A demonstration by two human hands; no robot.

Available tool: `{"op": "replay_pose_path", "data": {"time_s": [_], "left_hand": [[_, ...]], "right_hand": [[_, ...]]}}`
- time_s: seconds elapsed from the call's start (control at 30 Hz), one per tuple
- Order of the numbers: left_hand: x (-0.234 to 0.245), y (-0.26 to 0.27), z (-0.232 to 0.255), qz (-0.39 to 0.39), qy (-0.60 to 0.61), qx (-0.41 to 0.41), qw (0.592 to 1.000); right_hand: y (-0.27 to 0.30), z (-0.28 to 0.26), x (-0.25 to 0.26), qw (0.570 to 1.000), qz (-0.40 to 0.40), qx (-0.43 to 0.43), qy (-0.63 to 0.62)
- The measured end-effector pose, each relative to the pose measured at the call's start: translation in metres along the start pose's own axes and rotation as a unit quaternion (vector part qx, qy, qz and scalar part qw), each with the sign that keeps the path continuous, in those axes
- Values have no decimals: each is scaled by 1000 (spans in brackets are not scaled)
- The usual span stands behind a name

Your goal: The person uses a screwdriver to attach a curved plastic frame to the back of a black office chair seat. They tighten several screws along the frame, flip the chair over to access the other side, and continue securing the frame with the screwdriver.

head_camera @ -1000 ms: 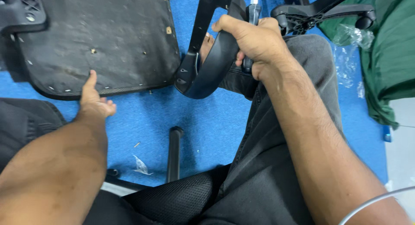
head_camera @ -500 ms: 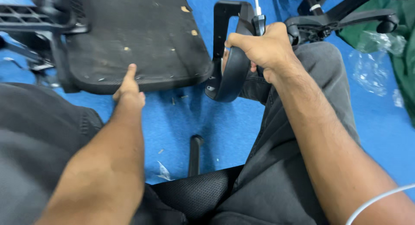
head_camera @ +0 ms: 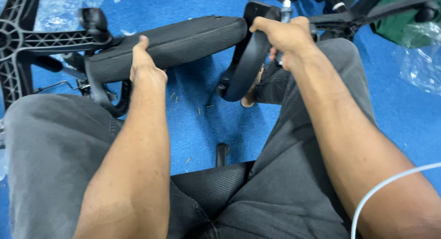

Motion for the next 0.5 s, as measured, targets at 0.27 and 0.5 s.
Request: {"op": "replay_pose_path", "data": {"time_s": [0.27, 0.5], "left_hand": [[-12, 31, -104, 94, 41, 28, 994], [-98, -10, -105, -146, 26, 137, 979]], "right_hand": [[-5, 13, 2, 999, 12, -43, -30], [-16, 5, 13, 1000, 11, 5, 5]]}}
Point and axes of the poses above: each hand's wrist, its own y-axis away from the middle knuckle, its own x-axis out of the back of the hand, z = x × y, the point moved 7 cm from there along -y, towards the middle knuckle, and after that the axes turned 15 degrees about z, right-handed, at the moved point
